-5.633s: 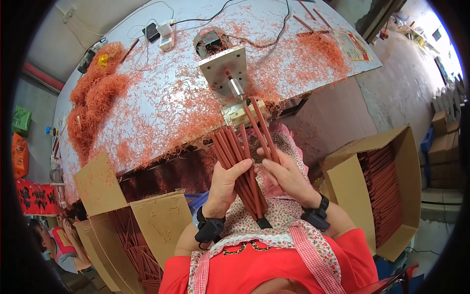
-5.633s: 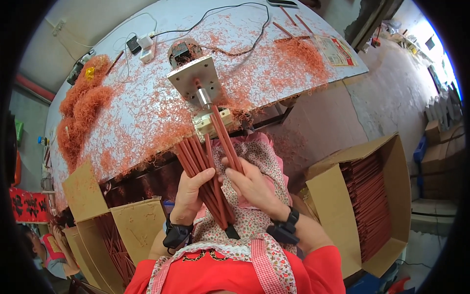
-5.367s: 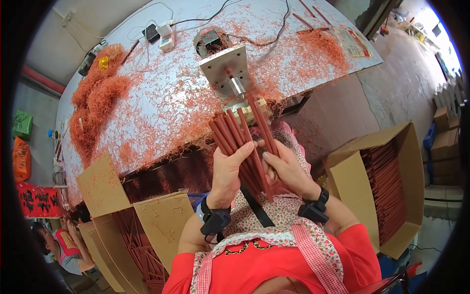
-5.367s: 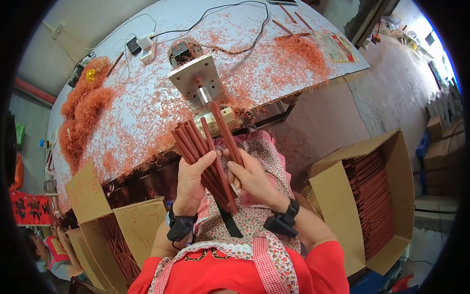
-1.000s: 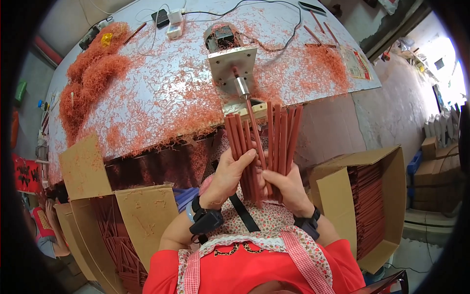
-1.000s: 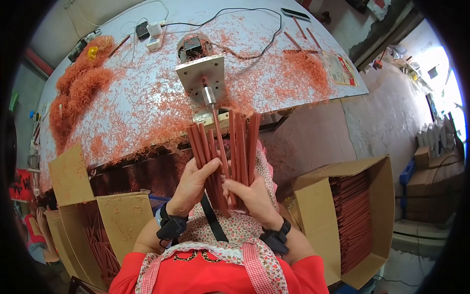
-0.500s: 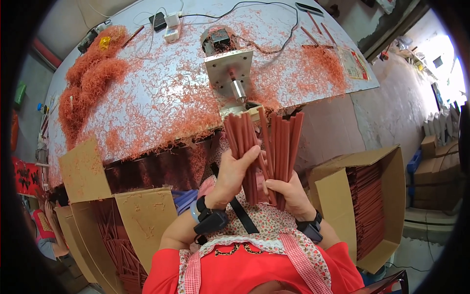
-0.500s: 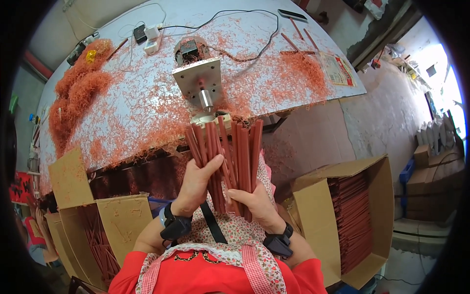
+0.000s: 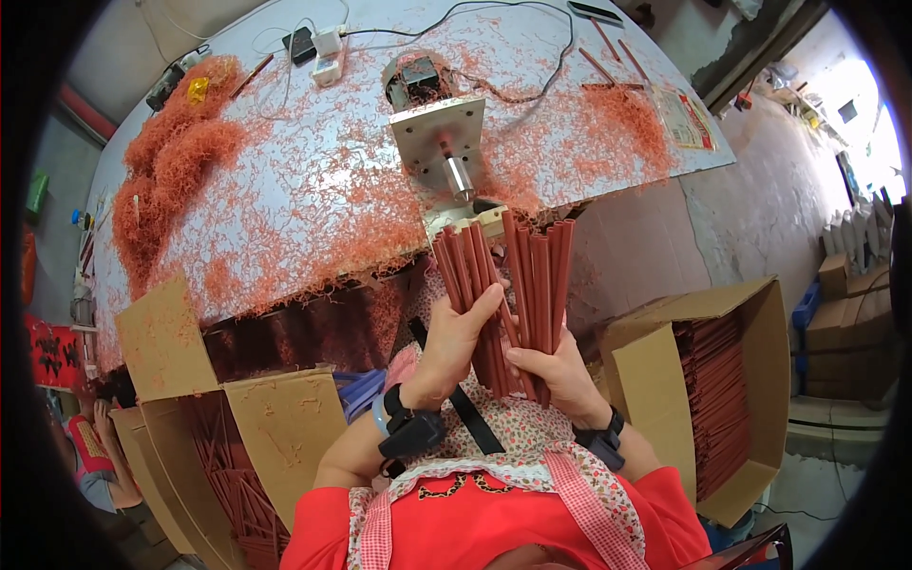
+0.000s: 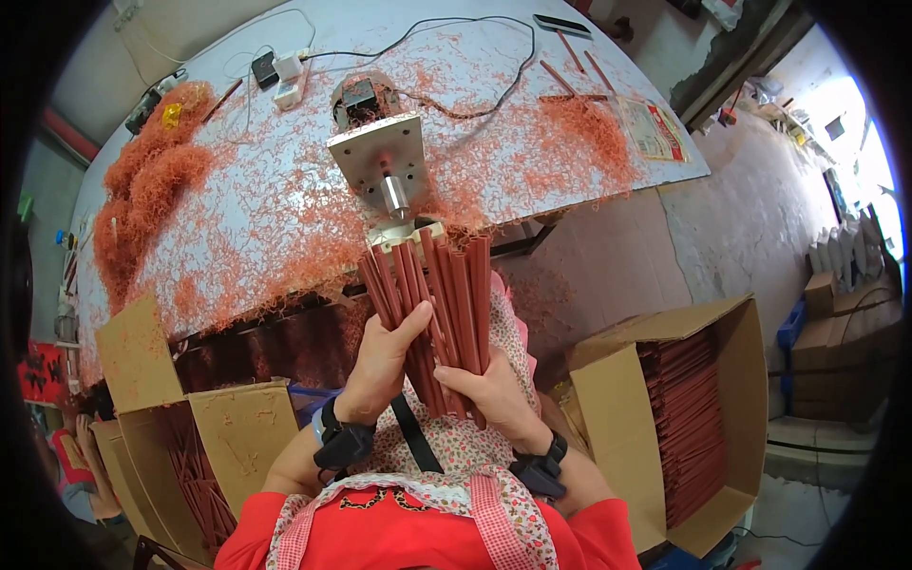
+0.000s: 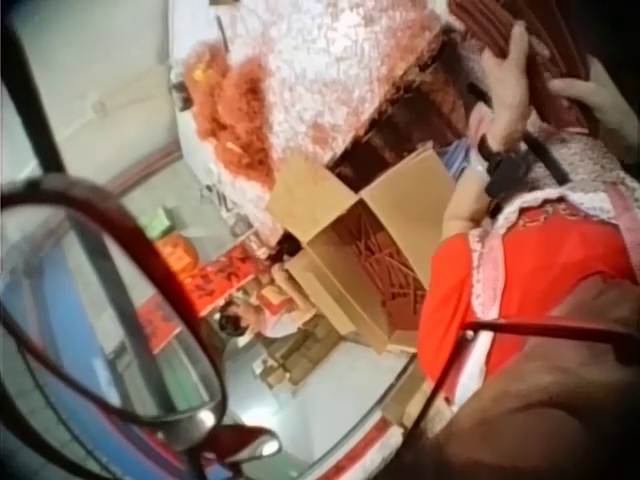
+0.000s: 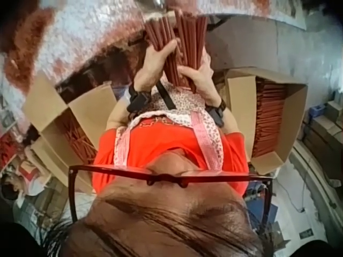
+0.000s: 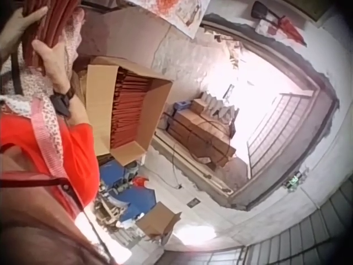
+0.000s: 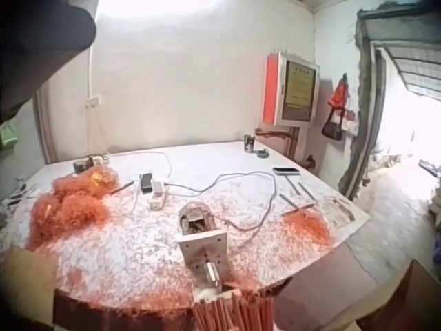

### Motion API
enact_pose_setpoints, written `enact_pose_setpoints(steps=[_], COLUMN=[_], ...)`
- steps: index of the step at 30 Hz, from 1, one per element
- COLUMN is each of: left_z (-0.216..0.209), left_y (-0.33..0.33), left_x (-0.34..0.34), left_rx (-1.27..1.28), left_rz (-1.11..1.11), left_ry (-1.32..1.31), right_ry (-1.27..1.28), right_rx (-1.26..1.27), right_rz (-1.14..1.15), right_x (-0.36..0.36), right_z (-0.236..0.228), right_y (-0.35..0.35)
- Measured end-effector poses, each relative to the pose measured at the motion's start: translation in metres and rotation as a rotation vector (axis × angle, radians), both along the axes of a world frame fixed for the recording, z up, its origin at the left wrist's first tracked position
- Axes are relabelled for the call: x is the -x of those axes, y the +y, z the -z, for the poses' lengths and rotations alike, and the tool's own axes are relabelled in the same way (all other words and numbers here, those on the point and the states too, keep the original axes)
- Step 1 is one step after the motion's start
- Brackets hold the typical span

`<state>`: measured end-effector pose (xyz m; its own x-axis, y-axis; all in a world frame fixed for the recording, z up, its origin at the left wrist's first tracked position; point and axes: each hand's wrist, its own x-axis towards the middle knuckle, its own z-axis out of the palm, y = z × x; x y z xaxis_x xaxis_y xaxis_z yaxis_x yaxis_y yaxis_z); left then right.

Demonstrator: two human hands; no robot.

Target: The person picks up a bundle of red tubes from a cardboard box, feeds them one at a time into a machine, and places the processed bundle into a different cardboard box.

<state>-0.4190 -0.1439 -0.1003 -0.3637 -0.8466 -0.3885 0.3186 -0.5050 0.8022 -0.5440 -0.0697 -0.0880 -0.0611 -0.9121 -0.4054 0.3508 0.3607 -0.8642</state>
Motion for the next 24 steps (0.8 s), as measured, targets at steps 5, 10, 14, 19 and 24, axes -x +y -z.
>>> enact_pose_setpoints(steps=[5,10,14,19,24], left_z=[0.003,0.01,0.01,-0.003,0.0], left_y=[-0.023,-0.032,-0.019,-0.014,-0.03], left_x=[0.002,-0.008,-0.008,0.001,0.001], left_rx=[0.057,0.1,0.075,-0.02,0.02], left_rz=[-0.031,0.007,0.056,0.044,0.068], left_ry=[-0.009,-0.077,-0.123,-0.014,-0.017], right_ry=[0.002,-0.158,0.13,-0.094,-0.14], right_rx=[0.015,-0.061,0.168,-0.021,-0.025], right_rz=[-0.092,-0.129,-0.085,-0.087,-0.154], right_x=[0.009,0.015,0.002,0.008,0.016], right_z=[0.001,0.01,0.027,-0.006,-0.008], right_y=[-0.025,-0.028,-0.002,-0.001,-0.024])
